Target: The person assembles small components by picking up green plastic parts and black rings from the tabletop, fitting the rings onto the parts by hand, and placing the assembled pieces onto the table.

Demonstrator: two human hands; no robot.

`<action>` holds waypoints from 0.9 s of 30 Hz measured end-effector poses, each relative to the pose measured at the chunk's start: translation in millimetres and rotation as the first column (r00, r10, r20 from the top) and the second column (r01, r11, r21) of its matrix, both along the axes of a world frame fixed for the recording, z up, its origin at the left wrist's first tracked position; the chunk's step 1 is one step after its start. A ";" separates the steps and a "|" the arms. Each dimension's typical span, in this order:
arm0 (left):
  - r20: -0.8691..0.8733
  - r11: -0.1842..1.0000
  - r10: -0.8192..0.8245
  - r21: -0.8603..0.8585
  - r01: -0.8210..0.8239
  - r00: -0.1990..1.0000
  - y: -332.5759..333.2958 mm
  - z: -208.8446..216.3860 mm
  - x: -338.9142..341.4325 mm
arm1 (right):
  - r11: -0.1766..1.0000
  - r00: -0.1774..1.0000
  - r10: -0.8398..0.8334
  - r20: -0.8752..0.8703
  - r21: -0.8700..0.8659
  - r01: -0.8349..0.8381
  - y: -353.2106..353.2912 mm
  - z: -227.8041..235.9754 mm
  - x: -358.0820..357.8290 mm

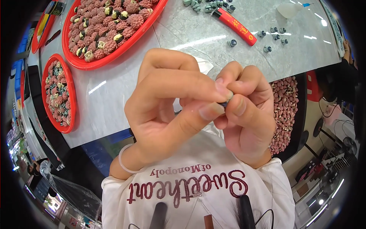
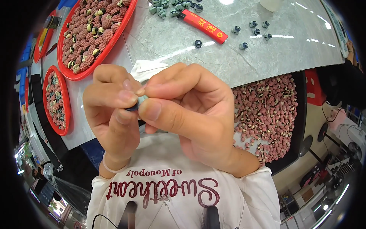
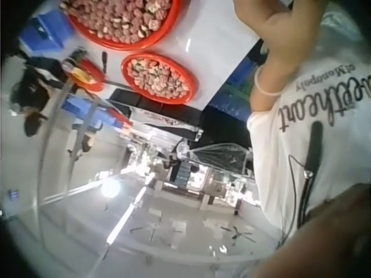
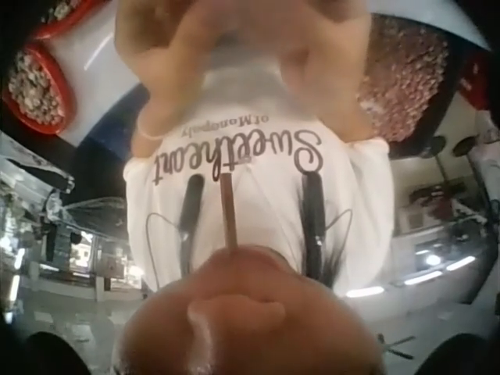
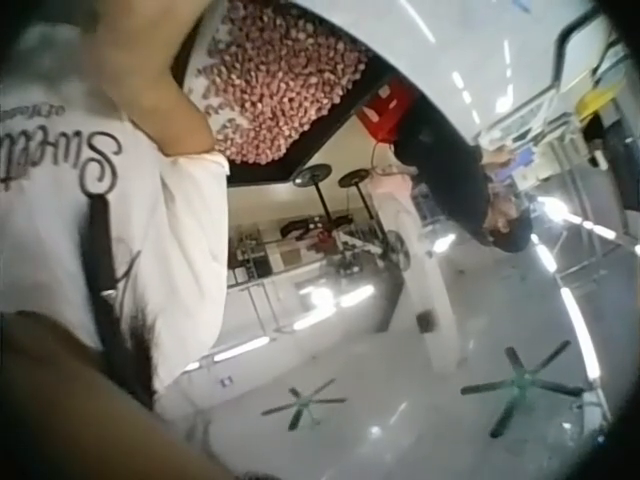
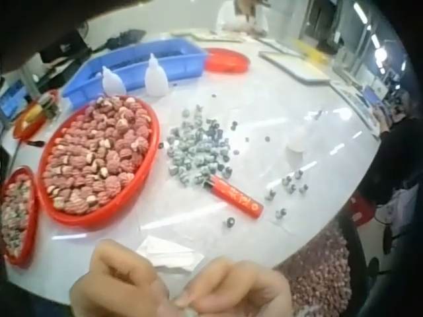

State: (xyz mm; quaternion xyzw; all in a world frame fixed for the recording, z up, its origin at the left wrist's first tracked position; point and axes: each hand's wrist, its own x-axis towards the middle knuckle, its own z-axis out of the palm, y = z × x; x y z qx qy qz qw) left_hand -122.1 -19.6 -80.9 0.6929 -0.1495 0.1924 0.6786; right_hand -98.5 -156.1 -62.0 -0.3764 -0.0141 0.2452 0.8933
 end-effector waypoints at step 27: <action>-0.051 0.956 -0.120 0.264 0.129 0.991 17.9 26.2 9.5 | 0.996 0.997 -0.081 0.013 0.040 0.081 -37.4 -12.2 14.2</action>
